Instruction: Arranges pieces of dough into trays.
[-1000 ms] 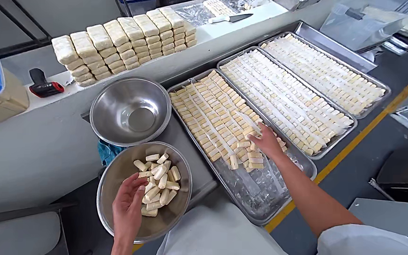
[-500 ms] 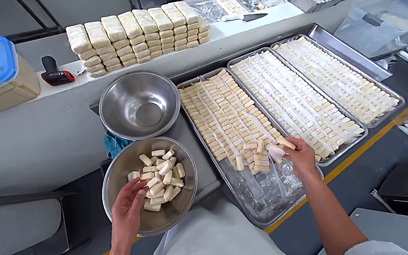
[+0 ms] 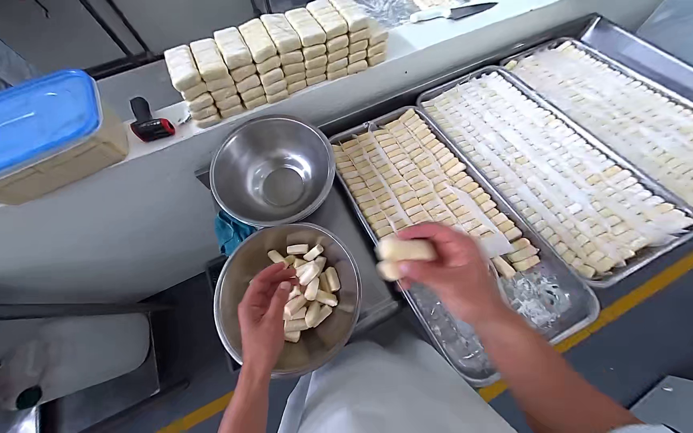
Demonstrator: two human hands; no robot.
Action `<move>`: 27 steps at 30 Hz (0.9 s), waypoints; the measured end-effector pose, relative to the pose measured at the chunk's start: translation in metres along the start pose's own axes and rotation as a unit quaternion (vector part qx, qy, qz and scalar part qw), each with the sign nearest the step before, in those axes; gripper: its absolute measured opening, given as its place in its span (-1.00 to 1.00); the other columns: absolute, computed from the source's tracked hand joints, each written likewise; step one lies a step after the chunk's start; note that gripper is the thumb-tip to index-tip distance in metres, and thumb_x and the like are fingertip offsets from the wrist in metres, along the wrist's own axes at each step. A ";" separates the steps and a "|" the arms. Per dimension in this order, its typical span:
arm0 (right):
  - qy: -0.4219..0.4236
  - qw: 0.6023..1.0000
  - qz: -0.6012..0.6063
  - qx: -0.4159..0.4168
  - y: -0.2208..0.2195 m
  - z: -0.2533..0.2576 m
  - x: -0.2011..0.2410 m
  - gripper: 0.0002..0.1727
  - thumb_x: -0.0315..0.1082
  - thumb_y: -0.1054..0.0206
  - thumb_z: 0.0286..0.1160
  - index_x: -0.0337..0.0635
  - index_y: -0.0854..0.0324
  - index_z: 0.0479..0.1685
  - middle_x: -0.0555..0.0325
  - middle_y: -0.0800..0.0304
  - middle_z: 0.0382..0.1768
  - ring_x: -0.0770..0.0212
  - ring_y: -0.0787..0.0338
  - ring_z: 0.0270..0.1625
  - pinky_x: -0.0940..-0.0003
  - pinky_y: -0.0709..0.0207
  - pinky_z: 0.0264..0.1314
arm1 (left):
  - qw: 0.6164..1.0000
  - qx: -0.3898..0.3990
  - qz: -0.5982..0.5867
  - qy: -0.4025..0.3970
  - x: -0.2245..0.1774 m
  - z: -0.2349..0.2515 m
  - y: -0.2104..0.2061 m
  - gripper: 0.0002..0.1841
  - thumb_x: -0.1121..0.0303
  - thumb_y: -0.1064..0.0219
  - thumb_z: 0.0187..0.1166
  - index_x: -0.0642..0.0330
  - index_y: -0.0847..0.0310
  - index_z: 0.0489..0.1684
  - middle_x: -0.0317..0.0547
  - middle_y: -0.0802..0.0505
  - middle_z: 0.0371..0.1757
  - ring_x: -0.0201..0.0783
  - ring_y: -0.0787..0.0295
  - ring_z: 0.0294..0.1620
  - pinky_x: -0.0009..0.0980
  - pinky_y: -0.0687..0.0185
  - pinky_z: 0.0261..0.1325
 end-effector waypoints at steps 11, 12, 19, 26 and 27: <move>-0.105 0.854 -0.509 0.031 0.085 0.023 -0.118 -0.53 -0.51 -0.31 0.55 -0.21 -0.61 0.47 -0.15 -0.62 0.50 -0.16 -0.63 0.52 -0.19 -0.53 0.53 | 0.994 -0.093 0.021 0.054 0.034 -0.043 0.065 -0.65 0.51 -0.06 0.60 0.52 -0.47 0.28 -0.18 -0.87 0.00 -0.37 -0.87 -0.07 -0.39 -0.83 0.07; -0.142 0.824 -0.549 0.021 0.122 0.024 -0.132 -0.46 -0.54 -0.35 0.48 -0.25 -0.57 0.52 -0.26 -0.57 0.52 -0.28 -0.57 0.55 -0.31 -0.46 0.54 | 0.993 -0.095 0.017 0.068 0.039 -0.049 0.064 -0.64 0.51 -0.05 0.60 0.52 -0.46 0.29 -0.18 -0.87 0.01 -0.37 -0.88 -0.07 -0.39 -0.83 0.07; -0.162 0.780 -0.604 -0.015 0.200 0.005 -0.163 -0.62 -0.37 -0.37 0.59 -0.22 -0.67 0.37 -0.25 -0.75 0.18 -0.25 -0.75 0.24 -0.29 -0.55 0.32 | 0.997 -0.057 0.021 0.057 0.039 -0.043 0.043 -0.64 0.50 -0.08 0.59 0.52 -0.49 0.27 -0.13 -0.88 0.01 -0.35 -0.88 -0.05 -0.40 -0.82 0.09; -0.317 0.761 -0.566 0.015 0.147 -0.032 -0.186 -0.31 -0.09 -0.41 0.56 -0.08 -0.36 0.67 -0.31 -0.68 0.31 -0.39 -0.78 0.14 -0.42 -0.61 0.10 | 0.998 -0.030 0.033 0.041 0.027 -0.022 0.023 -0.61 0.47 -0.12 0.59 0.50 -0.49 0.32 -0.05 -0.87 0.05 -0.29 -0.87 -0.01 -0.34 -0.82 0.12; -0.319 0.763 -0.562 0.012 0.146 -0.031 -0.188 -0.29 -0.12 -0.44 0.53 -0.09 -0.35 0.66 -0.31 -0.70 0.29 -0.40 -0.78 0.15 -0.43 -0.61 0.12 | 0.998 -0.029 0.033 0.042 0.026 -0.022 0.023 -0.61 0.47 -0.13 0.59 0.49 -0.49 0.33 -0.04 -0.87 0.06 -0.27 -0.88 0.00 -0.32 -0.82 0.13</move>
Point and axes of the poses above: each hand's wrist, its own z-axis towards the middle knuckle, its own y-axis out of the back of the hand, x = y × z, the point moved 7 cm from there along z, towards the middle knuckle
